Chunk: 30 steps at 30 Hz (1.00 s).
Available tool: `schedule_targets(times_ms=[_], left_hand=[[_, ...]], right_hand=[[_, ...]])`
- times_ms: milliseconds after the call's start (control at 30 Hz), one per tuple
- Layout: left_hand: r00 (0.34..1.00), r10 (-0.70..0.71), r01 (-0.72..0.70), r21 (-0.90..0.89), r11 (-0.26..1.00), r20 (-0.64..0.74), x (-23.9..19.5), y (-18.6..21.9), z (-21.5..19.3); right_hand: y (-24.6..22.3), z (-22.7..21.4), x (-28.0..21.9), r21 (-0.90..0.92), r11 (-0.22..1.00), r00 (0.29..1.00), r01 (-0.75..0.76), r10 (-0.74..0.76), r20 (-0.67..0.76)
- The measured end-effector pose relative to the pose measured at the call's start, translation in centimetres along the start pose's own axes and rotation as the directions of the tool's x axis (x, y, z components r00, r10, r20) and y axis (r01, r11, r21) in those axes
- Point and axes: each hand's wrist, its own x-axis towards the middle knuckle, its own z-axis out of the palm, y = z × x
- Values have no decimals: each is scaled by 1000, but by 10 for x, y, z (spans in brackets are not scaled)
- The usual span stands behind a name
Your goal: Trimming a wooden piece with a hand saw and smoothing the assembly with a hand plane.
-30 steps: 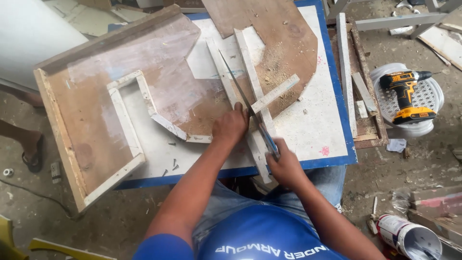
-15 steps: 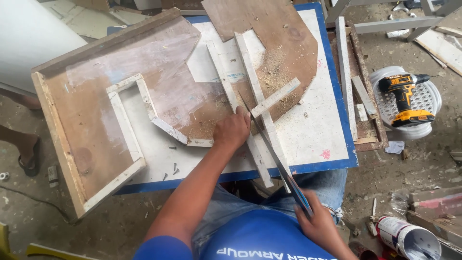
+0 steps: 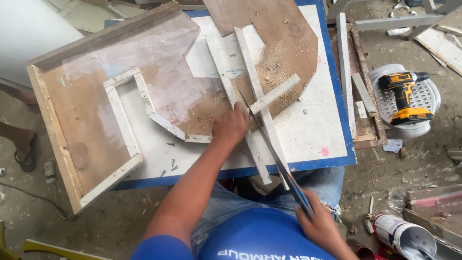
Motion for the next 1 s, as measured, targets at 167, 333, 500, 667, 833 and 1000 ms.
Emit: schedule_targets(times_ms=[167, 333, 500, 667, 833, 1000], left_hand=[[1000, 7, -8, 54, 999, 14, 3, -2, 3], [1000, -6, 6, 25, 1000, 11, -2, -2, -2], [998, -58, 60, -52, 997, 36, -2, 3, -4], [1000, -3, 3, 10, 1000, 3, 5, -4, 9], [1000, -17, 17, 51, 999, 3, 8, -5, 11], [998, 62, -62, 45, 997, -11, -10, 1, -12]], right_hand=[[26, -6, -19, -75, 970, 970, -230, 235, 66], [-82, 6, 59, 106, 994, 997, 25, -32, 65], [-117, 1, 79, 159, 987, 999, -30, 23, 43], [-25, -2, -4, 52, 993, 994, -102, 100, 50], [25, -3, -23, -11, 977, 974, -212, 212, 82], [-86, 11, 63, 13, 999, 997, -42, 43, -71]])
